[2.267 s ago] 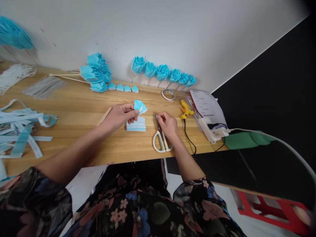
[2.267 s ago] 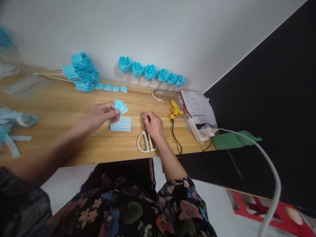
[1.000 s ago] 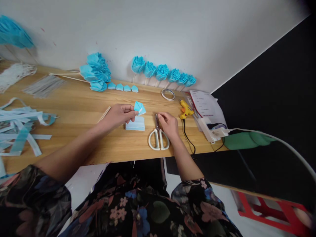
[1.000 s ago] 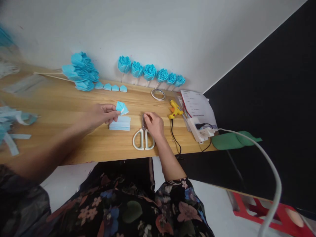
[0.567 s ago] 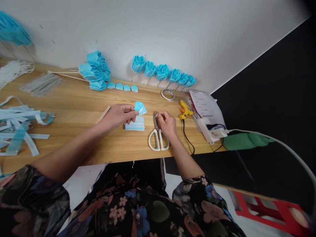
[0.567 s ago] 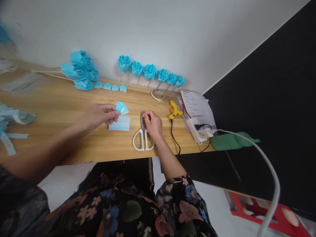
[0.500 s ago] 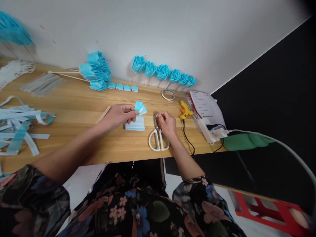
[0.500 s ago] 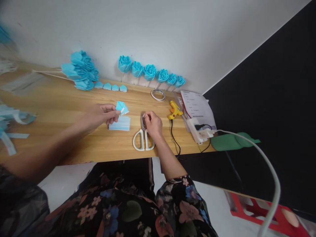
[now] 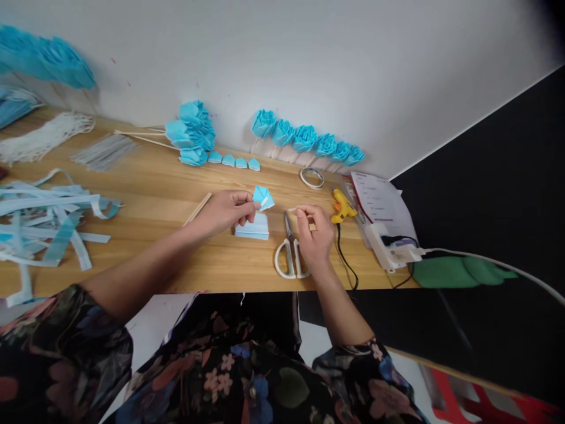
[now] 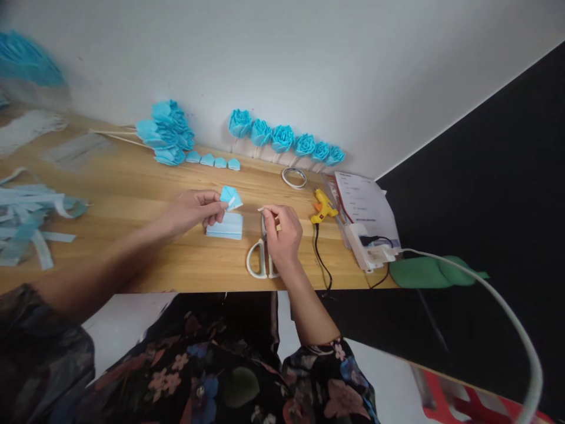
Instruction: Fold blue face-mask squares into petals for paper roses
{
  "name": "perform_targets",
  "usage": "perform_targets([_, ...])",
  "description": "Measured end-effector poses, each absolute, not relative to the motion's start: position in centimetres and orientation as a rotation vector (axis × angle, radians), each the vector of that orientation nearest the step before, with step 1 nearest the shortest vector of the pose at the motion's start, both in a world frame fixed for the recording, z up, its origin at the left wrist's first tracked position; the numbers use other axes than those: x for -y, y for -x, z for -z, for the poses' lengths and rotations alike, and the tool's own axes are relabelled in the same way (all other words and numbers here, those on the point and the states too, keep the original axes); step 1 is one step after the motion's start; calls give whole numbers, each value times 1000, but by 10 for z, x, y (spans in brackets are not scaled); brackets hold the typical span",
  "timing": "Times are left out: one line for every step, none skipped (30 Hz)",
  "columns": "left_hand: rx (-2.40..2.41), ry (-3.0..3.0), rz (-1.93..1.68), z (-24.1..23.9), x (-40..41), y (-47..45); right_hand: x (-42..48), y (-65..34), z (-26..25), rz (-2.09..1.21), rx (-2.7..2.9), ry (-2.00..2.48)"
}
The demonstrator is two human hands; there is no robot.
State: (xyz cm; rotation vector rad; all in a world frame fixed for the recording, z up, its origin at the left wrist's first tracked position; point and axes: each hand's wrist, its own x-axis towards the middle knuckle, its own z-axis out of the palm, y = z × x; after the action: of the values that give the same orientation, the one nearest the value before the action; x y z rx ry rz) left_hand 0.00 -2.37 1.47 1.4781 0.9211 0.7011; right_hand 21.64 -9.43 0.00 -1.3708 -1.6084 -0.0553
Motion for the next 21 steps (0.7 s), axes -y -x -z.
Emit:
perform_targets([-918, -1480, -702, -14, 24, 0, 96, -211, -6, 182, 1677, 1281])
perform_targets([-917, -1483, -700, -14, 24, 0, 97, -207, -11, 286, 1735, 1209])
perform_targets([-918, -1485, -698, -14, 24, 0, 96, -204, -15, 370, 1781, 1149])
perform_targets([-919, -1485, -694, -13, 24, 0, 95, -201, -18, 436, 1811, 1105])
perform_targets([-919, -1484, -688, -13, 24, 0, 93, -199, -19, 482, 1829, 1075])
perform_targets([-919, -1482, -683, -14, 25, 0, 91, -197, -19, 515, 1837, 1053])
perform_targets([-919, -1479, -682, -14, 25, 0, 89, -196, -18, 540, 1839, 1039])
perform_targets([-917, -1475, -683, -15, 25, 0, 87, -196, -17, 557, 1843, 1028])
perform_targets([-917, -1470, -686, -16, 26, -1, 85, -196, -15, 573, 1848, 1019])
perform_targets([-918, -1466, -689, -16, 26, -1, 83, -195, -14, 589, 1850, 1014])
perform_targets([-920, -1462, -690, -17, 26, -1, 81, -195, -13, 607, 1849, 1013])
perform_targets([-921, -1459, -691, -18, 27, -2, 80, -196, -12, 626, 1847, 1015])
perform_targets([-921, -1456, -687, -18, 27, -2, 79, -196, -11, 643, 1845, 1019])
perform_targets([-920, -1453, -682, -17, 27, -2, 79, -196, -10, 656, 1846, 1029])
perform_targets([-919, -1449, -679, -17, 27, -2, 78, -196, -10, 664, 1849, 1044])
perform_targets([-917, -1446, -675, -17, 27, -2, 78, -196, -9, 663, 1856, 1064])
perform_targets([-915, -1445, -671, -16, 27, -2, 78, -196, -9, 653, 1866, 1085])
perform_targets([-914, -1444, -669, -16, 27, -2, 78, -197, -8, 633, 1875, 1104])
perform_targets([-912, -1445, -670, -16, 27, -2, 78, -197, -7, 602, 1883, 1120])
perform_targets([-911, -1446, -670, -16, 28, -2, 78, -197, -5, 562, 1888, 1131])
perform_targets([-909, -1447, -671, -17, 28, -2, 78, -198, -4, 518, 1891, 1139])
